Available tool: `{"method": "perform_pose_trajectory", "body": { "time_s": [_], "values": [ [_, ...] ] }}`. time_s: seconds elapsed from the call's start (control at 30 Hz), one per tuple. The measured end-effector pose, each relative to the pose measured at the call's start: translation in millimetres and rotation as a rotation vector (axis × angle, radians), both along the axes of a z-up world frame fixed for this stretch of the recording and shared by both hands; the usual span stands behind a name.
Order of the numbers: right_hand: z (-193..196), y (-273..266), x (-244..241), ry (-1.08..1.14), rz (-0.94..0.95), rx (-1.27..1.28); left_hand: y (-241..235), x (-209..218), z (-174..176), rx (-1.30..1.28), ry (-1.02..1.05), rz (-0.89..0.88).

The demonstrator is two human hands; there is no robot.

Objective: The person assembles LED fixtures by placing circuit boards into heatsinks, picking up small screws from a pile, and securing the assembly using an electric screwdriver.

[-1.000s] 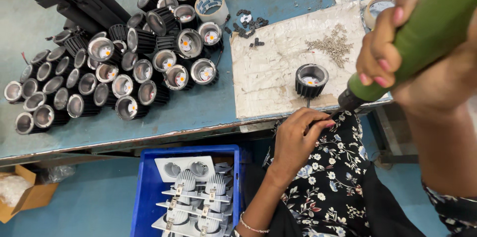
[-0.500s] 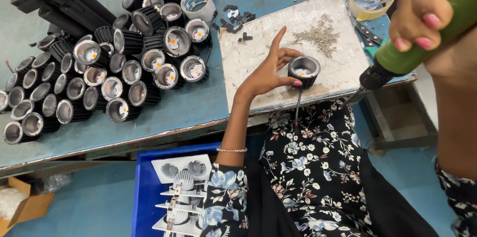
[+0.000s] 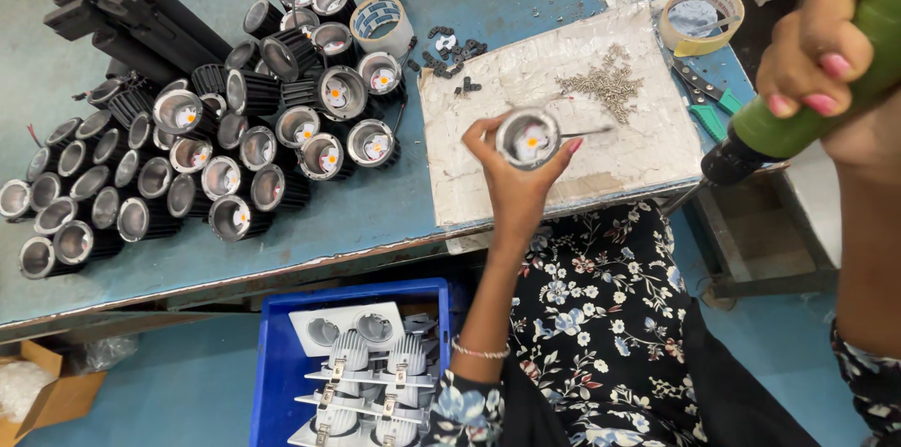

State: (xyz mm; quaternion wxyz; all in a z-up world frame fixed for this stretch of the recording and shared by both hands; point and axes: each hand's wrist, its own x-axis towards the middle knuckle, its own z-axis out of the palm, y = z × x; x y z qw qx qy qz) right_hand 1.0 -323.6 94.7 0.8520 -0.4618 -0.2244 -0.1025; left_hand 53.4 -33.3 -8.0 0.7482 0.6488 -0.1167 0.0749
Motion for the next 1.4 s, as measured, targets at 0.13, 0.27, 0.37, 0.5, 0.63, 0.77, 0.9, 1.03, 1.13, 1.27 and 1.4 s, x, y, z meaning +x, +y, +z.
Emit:
{"method": "perform_pose_trajectory", "body": {
  "time_s": [0.13, 0.27, 0.37, 0.5, 0.63, 0.77, 0.9, 1.03, 1.13, 1.27, 1.4],
  "values": [
    [-12.5, -14.2, 8.7, 0.008, 0.025, 0.098, -14.3, -32.5, -15.5, 0.086, 0.012, 0.151],
    [-13.2, -22.3, 23.6, -0.067, 0.143, 0.078, -12.8, -59.0, -27.1, 0.297, -0.118, 0.144],
    [-10.3, -4.7, 21.3, -0.078, 0.039, 0.004, -5.3, -66.9, -22.8, 0.420, -0.241, 0.136],
    [2.5, 50.5, 4.0, -0.112, -0.150, -0.151, 11.3, -71.2, -9.3, 0.514, -0.226, 0.103],
    [29.3, 107.5, 2.2, -0.164, -0.249, -0.239, 21.3, -75.0, -0.9, 0.694, -0.313, 0.139],
    [44.5, 142.1, 8.8, -0.108, -0.323, -0.336, 25.2, -72.0, 0.6, 0.786, -0.371, 0.110],
    [45.4, 145.1, 12.8, -0.084, -0.348, -0.373, 28.5, -67.6, 2.1, 0.841, -0.399, 0.074],
    [38.3, 137.5, 13.7, -0.064, -0.348, -0.345, 28.7, -64.8, 6.6, 0.902, -0.433, 0.057],
    [33.4, 130.2, 14.8, -0.053, -0.366, -0.345, 29.1, -62.7, 11.3, 0.949, -0.441, 0.038],
    [27.0, 126.3, 17.5, -0.058, -0.350, -0.331, 26.9, -57.6, 15.8, 1.006, -0.439, 0.012],
    [24.8, 129.2, 21.2, -0.056, -0.352, -0.321, 26.6, -55.8, 17.1, 1.024, -0.446, 0.009]
  ]
}}
